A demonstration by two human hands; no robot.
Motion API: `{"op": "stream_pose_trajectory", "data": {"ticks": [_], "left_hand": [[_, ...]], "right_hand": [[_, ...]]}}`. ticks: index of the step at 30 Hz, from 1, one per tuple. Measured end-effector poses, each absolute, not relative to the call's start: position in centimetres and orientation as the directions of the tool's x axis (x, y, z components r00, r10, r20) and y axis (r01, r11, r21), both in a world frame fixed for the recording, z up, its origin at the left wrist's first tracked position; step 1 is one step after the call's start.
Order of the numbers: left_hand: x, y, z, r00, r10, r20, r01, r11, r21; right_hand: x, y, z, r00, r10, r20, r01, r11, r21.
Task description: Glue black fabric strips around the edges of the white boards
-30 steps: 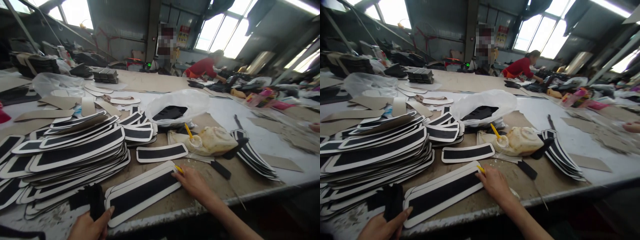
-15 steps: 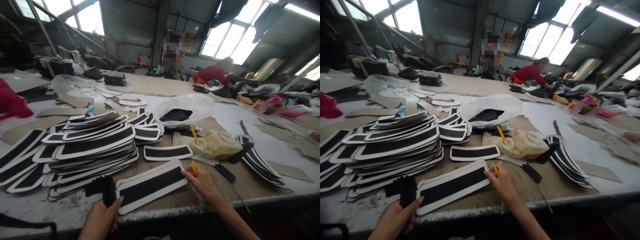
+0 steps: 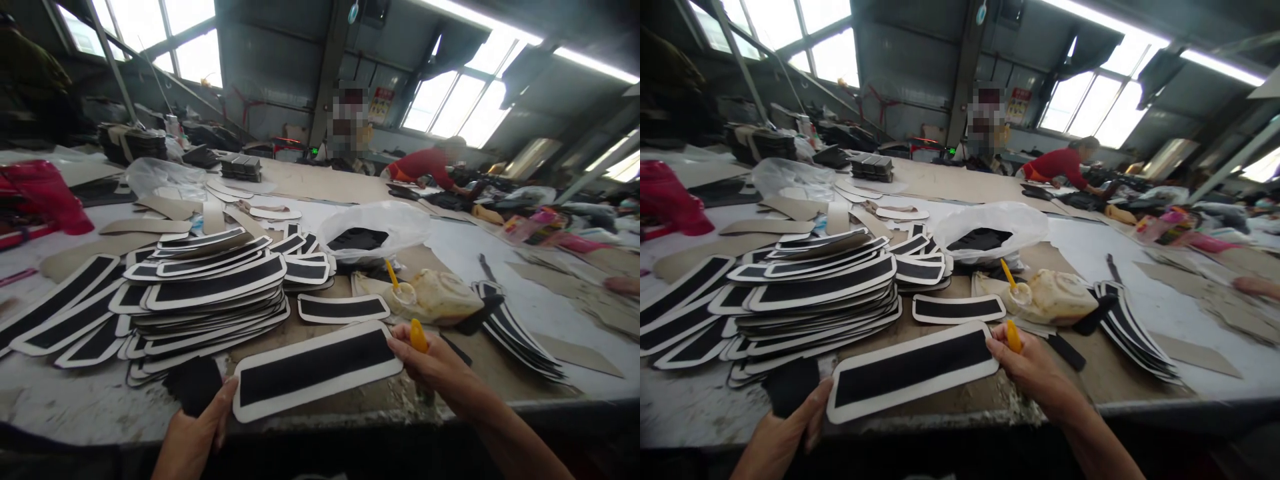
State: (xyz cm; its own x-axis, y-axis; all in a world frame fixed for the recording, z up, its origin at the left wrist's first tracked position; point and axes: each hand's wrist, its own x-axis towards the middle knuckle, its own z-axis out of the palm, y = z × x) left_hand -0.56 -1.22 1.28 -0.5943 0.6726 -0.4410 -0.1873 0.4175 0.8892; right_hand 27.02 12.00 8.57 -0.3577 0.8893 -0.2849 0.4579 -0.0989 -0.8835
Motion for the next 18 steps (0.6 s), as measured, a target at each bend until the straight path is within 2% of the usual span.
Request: {"op": "stream_pose_trajectory", "data": {"ticks": [4,8,13,18], "left_hand": [[-1.4,-1.9,1.9,-0.532,0.721,-0.445,-0.304,0.328,0.895],[-2.6,-2.5,1.9,-0.580,0.686,-0.440,-0.360,0.269,0.893],[-5.2,-2.6,2.4,-0.605,0.685,-0.406,-0.376,0.204,0.904],[-9.0,-1.6,5.5,-0.652,0.645,-0.398,-0.456,0.086,0.886]], "right_hand": [[25.8,11.6,8.4,-0.369,0.886,-0.281,0.416,-0.113,-0.902],[24.1,11.7,7.4,-0.354,0.887,-0.296,0.448,-0.117,-0.886],[21.0,13.3,7.4,-0.420,0.878,-0.228,0.534,0.036,-0.845],[15.8,15.1,10.1,-0.510,0.836,-0.201,0.380,0.009,-0.925]]}}
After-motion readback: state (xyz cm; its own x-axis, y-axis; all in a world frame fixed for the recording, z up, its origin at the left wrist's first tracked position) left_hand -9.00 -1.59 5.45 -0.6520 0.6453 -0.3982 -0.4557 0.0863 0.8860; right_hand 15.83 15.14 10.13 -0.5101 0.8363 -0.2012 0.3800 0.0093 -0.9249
